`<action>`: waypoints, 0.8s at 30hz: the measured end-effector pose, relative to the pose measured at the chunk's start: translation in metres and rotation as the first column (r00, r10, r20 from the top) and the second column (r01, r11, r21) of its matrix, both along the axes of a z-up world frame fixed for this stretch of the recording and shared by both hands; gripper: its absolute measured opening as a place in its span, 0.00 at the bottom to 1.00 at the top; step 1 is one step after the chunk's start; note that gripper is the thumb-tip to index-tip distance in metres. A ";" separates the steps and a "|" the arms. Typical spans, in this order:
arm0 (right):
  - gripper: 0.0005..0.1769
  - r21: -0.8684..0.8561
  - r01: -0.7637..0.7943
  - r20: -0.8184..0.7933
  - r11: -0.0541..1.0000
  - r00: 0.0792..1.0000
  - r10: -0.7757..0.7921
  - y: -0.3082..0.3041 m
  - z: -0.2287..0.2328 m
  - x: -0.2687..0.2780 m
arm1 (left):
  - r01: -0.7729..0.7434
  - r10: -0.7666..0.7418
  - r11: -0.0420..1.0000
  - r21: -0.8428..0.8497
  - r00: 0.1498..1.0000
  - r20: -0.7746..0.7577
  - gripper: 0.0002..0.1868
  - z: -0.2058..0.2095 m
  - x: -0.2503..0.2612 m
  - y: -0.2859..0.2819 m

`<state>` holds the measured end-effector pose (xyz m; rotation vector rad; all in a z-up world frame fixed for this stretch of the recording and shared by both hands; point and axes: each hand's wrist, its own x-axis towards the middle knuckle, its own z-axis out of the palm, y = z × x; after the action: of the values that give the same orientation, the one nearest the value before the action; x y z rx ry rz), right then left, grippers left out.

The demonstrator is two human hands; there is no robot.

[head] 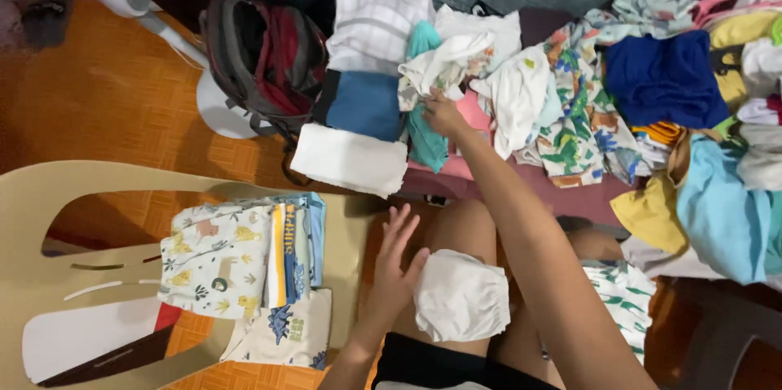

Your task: Folding several small pieces of children's clothing and organizing them into stacks.

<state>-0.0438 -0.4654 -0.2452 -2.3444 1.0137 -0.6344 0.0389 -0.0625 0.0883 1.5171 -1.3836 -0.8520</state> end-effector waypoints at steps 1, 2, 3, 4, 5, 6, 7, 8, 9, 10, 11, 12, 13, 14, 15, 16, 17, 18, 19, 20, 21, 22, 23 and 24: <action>0.21 -0.003 -0.007 0.002 1.000 1.000 0.007 -0.006 0.003 -0.003 | -0.007 0.007 1.000 -0.003 1.000 0.002 0.28 0.003 0.001 -0.001; 0.17 -0.011 0.035 0.130 0.999 0.991 -0.033 -0.009 0.003 -0.007 | -0.017 0.019 0.998 0.052 0.999 -0.034 0.28 0.006 0.001 0.000; 0.14 -0.013 0.077 0.256 0.997 0.964 -0.071 -0.011 0.002 -0.011 | -0.025 0.032 0.994 0.108 0.997 -0.069 0.27 0.009 0.001 0.000; 0.14 -0.013 0.076 0.254 0.997 0.965 -0.070 -0.007 0.043 -0.018 | -0.026 0.034 0.994 0.108 0.997 -0.071 0.27 0.012 0.006 -0.001; 0.15 0.229 0.125 0.406 0.965 0.889 -0.211 -0.003 0.083 -0.026 | -0.046 0.055 0.988 0.145 0.997 -0.059 0.27 0.015 0.010 -0.002; 0.17 0.464 0.125 0.501 0.877 0.779 -0.377 0.002 0.124 -0.036 | -0.062 0.072 0.981 0.183 0.996 -0.048 0.26 0.018 0.013 -0.003; 0.17 0.464 0.130 0.497 0.876 0.781 -0.379 0.013 0.173 -0.045 | -0.059 0.070 0.981 0.184 0.996 -0.052 0.26 0.004 0.015 -0.002; 0.12 0.545 0.077 0.569 0.835 0.697 -0.436 0.022 0.223 -0.053 | -0.082 0.088 0.994 0.078 0.993 -0.077 0.23 -0.009 0.018 -0.004; 0.07 0.613 0.013 0.625 0.790 0.603 -0.495 0.031 0.275 -0.060 | -0.106 0.103 0.994 -0.028 0.989 -0.103 0.21 -0.022 0.022 -0.005; 0.07 0.609 0.017 0.628 0.793 0.601 -0.494 0.033 0.293 -0.070 | -0.102 0.098 0.994 -0.034 0.990 -0.104 0.21 -0.016 0.024 -0.012; 0.06 0.573 -0.143 0.748 0.807 0.494 -0.443 0.036 0.312 -0.081 | -0.099 0.090 0.986 -0.134 0.993 -0.073 0.20 -0.011 0.026 -0.019; 0.11 0.505 -0.296 0.844 0.811 0.364 -0.393 0.038 0.331 -0.091 | -0.094 0.086 0.968 -0.234 0.995 -0.042 0.18 -0.005 0.027 -0.026; 0.11 0.499 -0.294 0.847 0.815 0.362 -0.388 0.057 0.363 -0.097 | -0.091 0.083 0.966 -0.241 0.996 -0.042 0.18 0.008 0.025 -0.037; 0.14 0.473 -0.325 0.852 0.819 0.405 -0.332 0.078 0.394 -0.103 | -0.084 0.079 0.950 -0.300 0.996 -0.027 0.20 0.022 0.024 -0.048; 0.18 0.448 -0.356 0.853 0.820 0.445 -0.273 0.099 0.426 -0.110 | -0.075 0.076 0.931 -0.358 0.997 -0.012 0.23 0.036 0.022 -0.057; 0.18 0.441 -0.354 0.856 0.825 0.442 -0.268 0.122 0.451 -0.114 | -0.070 0.072 0.928 -0.366 0.997 -0.010 0.23 0.055 0.016 -0.068; 0.17 0.496 -0.257 0.725 0.830 0.648 -0.232 0.146 0.476 -0.118 | -0.052 0.036 0.924 -0.379 0.998 -0.050 0.28 0.074 0.009 -0.079; 0.17 0.526 -0.149 0.545 0.837 0.815 -0.197 0.170 0.501 -0.121 | -0.033 -0.002 0.920 -0.391 0.996 -0.089 0.34 0.093 0.004 -0.088; 0.17 0.520 -0.145 0.547 0.842 0.813 -0.198 0.183 0.499 -0.132 | -0.028 -0.008 0.917 -0.398 0.996 -0.089 0.34 0.101 0.000 -0.090; 0.13 0.449 -0.293 0.533 0.844 0.846 0.010 0.195 0.496 -0.145 | 0.046 -0.127 0.921 -0.388 0.974 -0.187 0.43 0.108 -0.005 -0.092; 0.11 0.383 -0.439 0.498 0.813 0.839 0.218 0.207 0.493 -0.158 | 0.121 -0.242 0.915 -0.385 0.928 -0.282 0.52 0.116 -0.011 -0.093; 0.11 0.380 -0.434 0.496 0.817 0.841 0.216 0.224 0.498 -0.164 | 0.126 -0.248 0.913 -0.389 0.927 -0.282 0.52 0.107 -0.010 -0.088; 0.10 0.418 -0.327 0.405 0.848 0.902 0.148 0.240 0.503 -0.169 | 0.216 -0.285 0.939 -0.267 0.923 -0.257 0.45 0.098 -0.009 -0.083; 0.09 0.450 -0.214 0.310 0.867 0.948 0.073 0.257 0.508 -0.175 | 0.301 -0.325 0.944 -0.135 0.916 -0.236 0.39 0.089 -0.009 -0.078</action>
<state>-0.2190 -0.2085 0.2624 -1.8101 0.7490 -0.5622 0.0299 -0.1404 0.1773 1.0817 -1.4709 -1.1196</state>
